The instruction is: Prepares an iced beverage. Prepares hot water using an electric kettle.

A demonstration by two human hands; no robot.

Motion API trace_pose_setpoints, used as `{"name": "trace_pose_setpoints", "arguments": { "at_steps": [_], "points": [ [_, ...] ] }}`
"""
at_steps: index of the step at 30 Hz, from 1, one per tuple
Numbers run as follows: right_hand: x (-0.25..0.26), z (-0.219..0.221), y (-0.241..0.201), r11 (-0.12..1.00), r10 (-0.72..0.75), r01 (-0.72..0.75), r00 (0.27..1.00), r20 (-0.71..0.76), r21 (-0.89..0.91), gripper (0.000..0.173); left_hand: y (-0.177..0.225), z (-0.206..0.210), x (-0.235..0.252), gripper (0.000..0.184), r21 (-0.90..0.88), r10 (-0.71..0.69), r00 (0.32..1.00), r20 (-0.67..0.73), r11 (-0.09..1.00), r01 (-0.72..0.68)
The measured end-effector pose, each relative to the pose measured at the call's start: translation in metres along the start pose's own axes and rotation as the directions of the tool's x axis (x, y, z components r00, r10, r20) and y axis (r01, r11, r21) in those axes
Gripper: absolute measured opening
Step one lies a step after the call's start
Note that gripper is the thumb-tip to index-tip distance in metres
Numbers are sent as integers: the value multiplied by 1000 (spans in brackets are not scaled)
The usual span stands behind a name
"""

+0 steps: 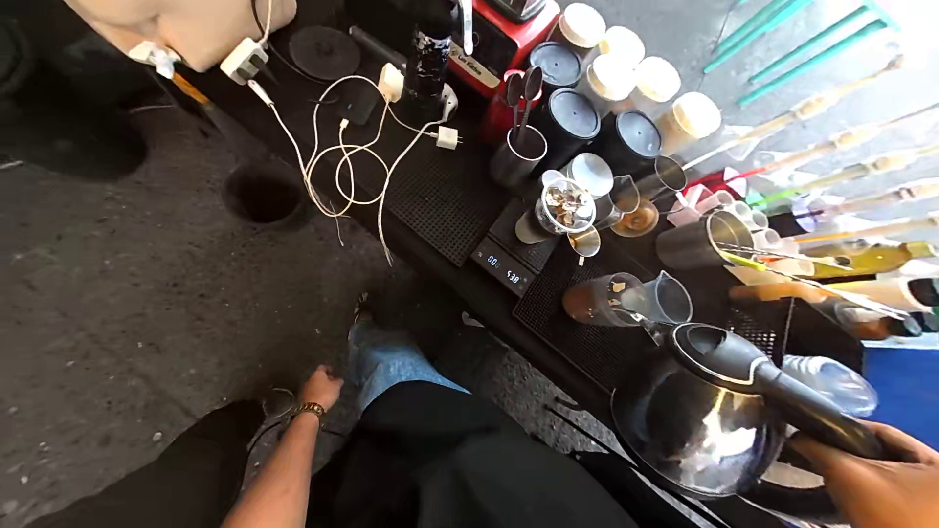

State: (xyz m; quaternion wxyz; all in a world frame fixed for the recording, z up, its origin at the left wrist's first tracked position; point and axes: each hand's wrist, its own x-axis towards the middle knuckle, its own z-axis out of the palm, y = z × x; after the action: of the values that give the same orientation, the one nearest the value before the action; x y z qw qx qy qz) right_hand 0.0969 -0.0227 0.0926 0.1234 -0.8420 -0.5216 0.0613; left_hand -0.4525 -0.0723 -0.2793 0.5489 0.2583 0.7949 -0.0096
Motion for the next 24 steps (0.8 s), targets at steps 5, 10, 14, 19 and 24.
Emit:
{"name": "trace_pose_setpoints", "arguments": {
  "at_steps": [5, 10, 14, 19, 24],
  "points": [
    [2, 1, 0, 1000, 10, -10, 1000, 5, 2, 31, 10, 17, -11, 52, 13, 72, 993, 97, 997, -73],
    [3, 1, -4, 999, 31, -30, 999, 32, -38, 31, 29, 20, -17, 50, 70, 117, 985, 128, 989, -127],
    [2, 0, -6, 998, 31, -30, 999, 28, -51, 32, 24, 16, -9, 51, 17, 107, 987, 123, 994, -110],
    [3, 0, -6, 998, 26, -25, 999, 25, -52, 30, 17, 10, -9, 50, -14, 78, 992, 96, 997, -77],
    [3, 3, -9, 998, 38, -36, 999, 33, -54, 31, 13, 8, -8, 41, 55, 50, 992, 118, 997, -57]
  ]
}}
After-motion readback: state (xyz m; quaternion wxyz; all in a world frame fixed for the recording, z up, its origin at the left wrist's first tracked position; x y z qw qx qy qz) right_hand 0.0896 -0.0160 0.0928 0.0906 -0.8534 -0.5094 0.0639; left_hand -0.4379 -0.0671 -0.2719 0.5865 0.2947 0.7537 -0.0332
